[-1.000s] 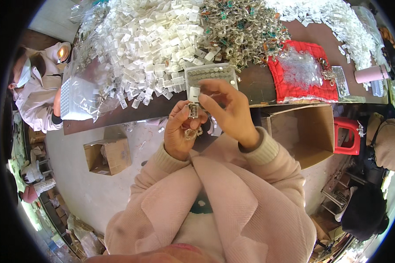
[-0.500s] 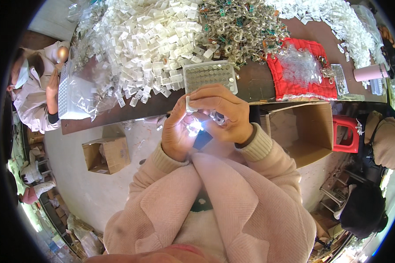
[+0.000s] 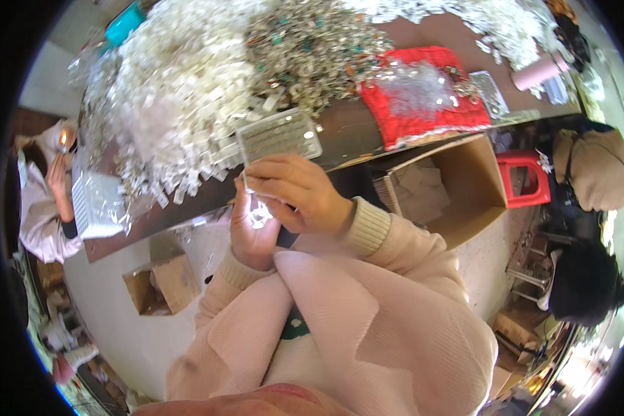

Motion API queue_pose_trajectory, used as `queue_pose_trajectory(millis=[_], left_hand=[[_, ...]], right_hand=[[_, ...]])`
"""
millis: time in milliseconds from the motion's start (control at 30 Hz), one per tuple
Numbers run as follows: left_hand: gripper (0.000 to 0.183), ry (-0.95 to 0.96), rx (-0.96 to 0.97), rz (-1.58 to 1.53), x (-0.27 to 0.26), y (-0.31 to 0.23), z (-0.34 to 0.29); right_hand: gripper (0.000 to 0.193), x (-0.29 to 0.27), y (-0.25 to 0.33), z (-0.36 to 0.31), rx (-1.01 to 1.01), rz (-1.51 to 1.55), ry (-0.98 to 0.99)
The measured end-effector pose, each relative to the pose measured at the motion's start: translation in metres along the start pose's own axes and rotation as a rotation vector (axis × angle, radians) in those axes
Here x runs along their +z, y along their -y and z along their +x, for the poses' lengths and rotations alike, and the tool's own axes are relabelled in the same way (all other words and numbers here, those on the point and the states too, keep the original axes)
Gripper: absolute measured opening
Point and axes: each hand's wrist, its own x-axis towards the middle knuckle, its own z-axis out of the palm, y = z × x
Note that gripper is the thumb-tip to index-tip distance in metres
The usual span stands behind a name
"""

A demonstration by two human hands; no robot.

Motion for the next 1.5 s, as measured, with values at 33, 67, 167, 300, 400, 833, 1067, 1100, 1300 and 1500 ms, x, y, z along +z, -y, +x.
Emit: queue_pose_trajectory(millis=[33, 67, 167, 300, 400, 833, 1067, 1100, 1300, 1500], left_hand=[[0.032, 0.041, -0.045, -0.037, -0.003, 0.0, 0.001], [0.031, -0.009, -0.054, -0.008, -0.006, 0.002, 0.007], [0.027, -0.001, -0.066, 0.041, -0.014, 0.016, 0.009], [0.031, 0.367, 0.132, 0.526, -0.014, 0.02, 0.017], [0.034, 0.101, -0.063, 0.039, -0.003, 0.02, 0.023], [0.017, 0.079, 0.025, 0.08, -0.004, 0.014, 0.019], [0.018, 0.111, 0.019, 0.067, -0.011, 0.016, 0.018], [0.019, 0.078, 0.034, 0.063, -0.012, 0.016, 0.018], [0.017, 0.15, -0.026, 0.05, -0.001, 0.016, 0.028], [0.028, 0.333, 0.027, 0.169, -0.011, 0.01, 0.028]], right_hand=[[0.029, -0.003, 0.0, -0.005, 0.001, -0.049, 0.006], [0.031, -0.005, -0.001, -0.011, -0.004, -0.071, 0.007], [0.036, -0.007, -0.005, -0.028, 0.138, 0.048, -0.071], [0.024, -0.009, -0.004, -0.037, 0.149, 0.008, -0.171], [0.028, -0.012, -0.006, -0.029, 0.041, -0.109, -0.138], [0.016, -0.121, -0.067, -0.068, 0.719, -0.527, -0.329], [0.016, -0.136, -0.112, -0.09, 0.599, -0.775, -0.091], [0.017, -0.136, -0.115, -0.094, 0.563, -0.806, -0.075], [0.023, -0.132, -0.118, -0.095, 0.615, -0.758, -0.122], [0.032, -0.151, -0.103, -0.075, 0.548, -0.767, -0.16]])
